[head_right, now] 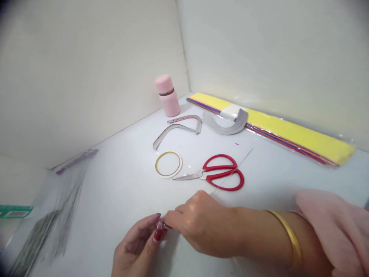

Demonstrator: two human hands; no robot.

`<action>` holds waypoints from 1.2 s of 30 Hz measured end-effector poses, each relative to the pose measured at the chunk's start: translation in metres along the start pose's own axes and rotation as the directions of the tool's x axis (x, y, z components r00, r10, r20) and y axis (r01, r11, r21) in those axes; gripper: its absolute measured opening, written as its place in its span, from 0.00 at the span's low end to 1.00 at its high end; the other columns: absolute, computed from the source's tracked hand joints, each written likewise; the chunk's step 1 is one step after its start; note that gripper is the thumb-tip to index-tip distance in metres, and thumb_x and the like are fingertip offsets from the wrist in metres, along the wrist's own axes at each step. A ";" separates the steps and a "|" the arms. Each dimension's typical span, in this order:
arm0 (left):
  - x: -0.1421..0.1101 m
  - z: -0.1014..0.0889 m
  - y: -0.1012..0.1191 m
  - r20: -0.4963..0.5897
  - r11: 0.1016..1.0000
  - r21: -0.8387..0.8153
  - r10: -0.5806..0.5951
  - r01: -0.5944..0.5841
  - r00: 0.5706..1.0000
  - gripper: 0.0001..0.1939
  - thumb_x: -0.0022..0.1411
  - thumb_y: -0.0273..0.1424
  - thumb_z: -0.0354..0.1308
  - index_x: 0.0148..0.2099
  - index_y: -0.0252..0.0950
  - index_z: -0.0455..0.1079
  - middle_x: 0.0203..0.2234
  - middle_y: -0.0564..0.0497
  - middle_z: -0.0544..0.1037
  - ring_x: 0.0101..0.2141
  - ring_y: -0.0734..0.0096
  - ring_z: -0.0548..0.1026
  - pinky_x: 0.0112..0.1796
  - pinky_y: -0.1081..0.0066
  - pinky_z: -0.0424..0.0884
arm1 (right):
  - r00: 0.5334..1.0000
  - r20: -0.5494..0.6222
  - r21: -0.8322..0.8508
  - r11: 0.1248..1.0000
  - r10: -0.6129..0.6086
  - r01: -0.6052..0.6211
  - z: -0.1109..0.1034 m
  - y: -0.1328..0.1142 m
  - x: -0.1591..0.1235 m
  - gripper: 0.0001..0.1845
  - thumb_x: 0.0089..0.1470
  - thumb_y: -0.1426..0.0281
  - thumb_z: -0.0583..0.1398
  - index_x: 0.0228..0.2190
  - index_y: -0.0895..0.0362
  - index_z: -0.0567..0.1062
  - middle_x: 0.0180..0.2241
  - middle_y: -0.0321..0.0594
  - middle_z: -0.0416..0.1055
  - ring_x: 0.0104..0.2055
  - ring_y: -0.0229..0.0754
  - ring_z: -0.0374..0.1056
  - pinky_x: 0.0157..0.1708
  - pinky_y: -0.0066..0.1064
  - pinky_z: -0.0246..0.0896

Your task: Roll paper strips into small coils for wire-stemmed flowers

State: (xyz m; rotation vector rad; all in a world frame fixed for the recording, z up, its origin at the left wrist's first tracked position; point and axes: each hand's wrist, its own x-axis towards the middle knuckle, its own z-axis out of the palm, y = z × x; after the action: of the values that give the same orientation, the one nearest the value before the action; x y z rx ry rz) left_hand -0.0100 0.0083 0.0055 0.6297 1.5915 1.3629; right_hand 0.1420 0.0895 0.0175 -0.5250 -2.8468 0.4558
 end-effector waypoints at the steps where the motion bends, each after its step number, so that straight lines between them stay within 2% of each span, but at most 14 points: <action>1: 0.000 0.000 0.001 0.000 1.000 0.003 -0.003 0.003 1.000 0.17 0.36 0.36 0.68 0.31 0.33 0.75 0.23 0.45 0.79 0.24 0.68 0.76 0.26 0.75 0.72 | 1.000 -0.002 0.001 1.000 0.000 0.000 0.000 0.000 0.000 0.11 0.47 0.81 0.49 0.32 0.58 0.66 0.22 0.34 0.69 0.20 0.35 0.61 0.20 0.29 0.45; 6: -0.001 0.000 0.005 -0.001 1.000 -0.003 -0.017 0.017 1.000 0.17 0.38 0.40 0.66 0.30 0.33 0.76 0.24 0.45 0.80 0.25 0.66 0.76 0.29 0.73 0.73 | 1.000 -0.013 0.009 1.000 -0.002 0.002 0.000 0.000 0.000 0.10 0.48 0.80 0.48 0.31 0.58 0.66 0.22 0.34 0.68 0.19 0.35 0.60 0.19 0.29 0.45; 16: 0.000 -0.003 0.003 0.024 0.997 -0.048 -0.065 0.066 0.998 0.15 0.43 0.41 0.63 0.30 0.34 0.76 0.25 0.47 0.80 0.25 0.69 0.76 0.30 0.75 0.72 | 0.999 -0.042 -0.010 1.000 0.006 -0.007 0.002 0.001 0.000 0.10 0.49 0.81 0.48 0.29 0.58 0.65 0.20 0.34 0.66 0.19 0.35 0.58 0.20 0.28 0.43; 22: 0.002 -0.005 0.002 0.059 1.000 -0.028 0.007 -0.005 0.998 0.14 0.47 0.39 0.61 0.31 0.34 0.76 0.23 0.48 0.79 0.24 0.71 0.74 0.28 0.76 0.70 | 0.997 -0.079 0.019 1.000 0.018 -0.016 0.001 0.001 -0.001 0.09 0.52 0.79 0.47 0.30 0.58 0.65 0.21 0.34 0.66 0.20 0.35 0.58 0.21 0.27 0.45; 26: 0.003 -0.006 0.000 0.094 0.998 -0.050 0.053 -0.049 0.994 0.13 0.49 0.39 0.60 0.31 0.33 0.76 0.24 0.47 0.78 0.25 0.72 0.72 0.29 0.76 0.70 | 0.987 -0.153 0.056 0.997 0.058 -0.050 -0.001 -0.001 0.001 0.10 0.56 0.76 0.46 0.30 0.58 0.66 0.22 0.35 0.67 0.23 0.35 0.61 0.23 0.26 0.49; 29: 0.004 -0.008 -0.005 0.124 0.995 -0.069 0.079 -0.071 0.989 0.14 0.50 0.39 0.59 0.33 0.32 0.75 0.25 0.47 0.78 0.25 0.71 0.72 0.29 0.75 0.69 | 0.962 -0.272 0.016 0.999 0.039 -0.036 0.000 -0.002 0.004 0.10 0.57 0.75 0.47 0.30 0.58 0.67 0.22 0.35 0.67 0.23 0.34 0.61 0.24 0.26 0.49; 32: 0.005 -0.010 -0.011 0.158 0.992 -0.066 0.115 -0.105 0.981 0.14 0.51 0.38 0.59 0.34 0.32 0.74 0.26 0.47 0.77 0.27 0.70 0.72 0.31 0.74 0.69 | 0.916 -0.397 -0.090 0.996 -0.055 0.021 -0.002 -0.006 0.007 0.10 0.56 0.77 0.48 0.30 0.58 0.68 0.19 0.33 0.65 0.21 0.33 0.59 0.22 0.26 0.48; 34: 0.005 -0.011 -0.013 0.190 0.980 -0.038 0.201 -0.197 0.961 0.13 0.53 0.38 0.57 0.34 0.33 0.73 0.26 0.47 0.77 0.28 0.69 0.72 0.32 0.72 0.69 | 0.881 -0.448 -0.184 0.980 -0.152 0.075 -0.009 -0.011 0.009 0.09 0.55 0.77 0.49 0.31 0.58 0.68 0.18 0.33 0.63 0.20 0.34 0.58 0.21 0.27 0.47; 36: 0.003 -0.012 -0.013 0.212 0.939 0.011 0.334 -0.344 0.919 0.12 0.55 0.36 0.55 0.35 0.33 0.73 0.28 0.46 0.77 0.29 0.68 0.73 0.33 0.71 0.69 | 0.830 -0.479 -0.260 0.949 -0.285 0.176 -0.021 -0.018 0.010 0.10 0.55 0.77 0.48 0.35 0.59 0.67 0.18 0.34 0.64 0.20 0.35 0.58 0.21 0.28 0.47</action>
State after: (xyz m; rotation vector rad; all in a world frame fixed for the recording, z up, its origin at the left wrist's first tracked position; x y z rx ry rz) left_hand -0.0194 0.0020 -0.0080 1.0821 1.3920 1.4552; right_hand 0.1324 0.0832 0.0446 -0.2688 -2.3968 -0.0314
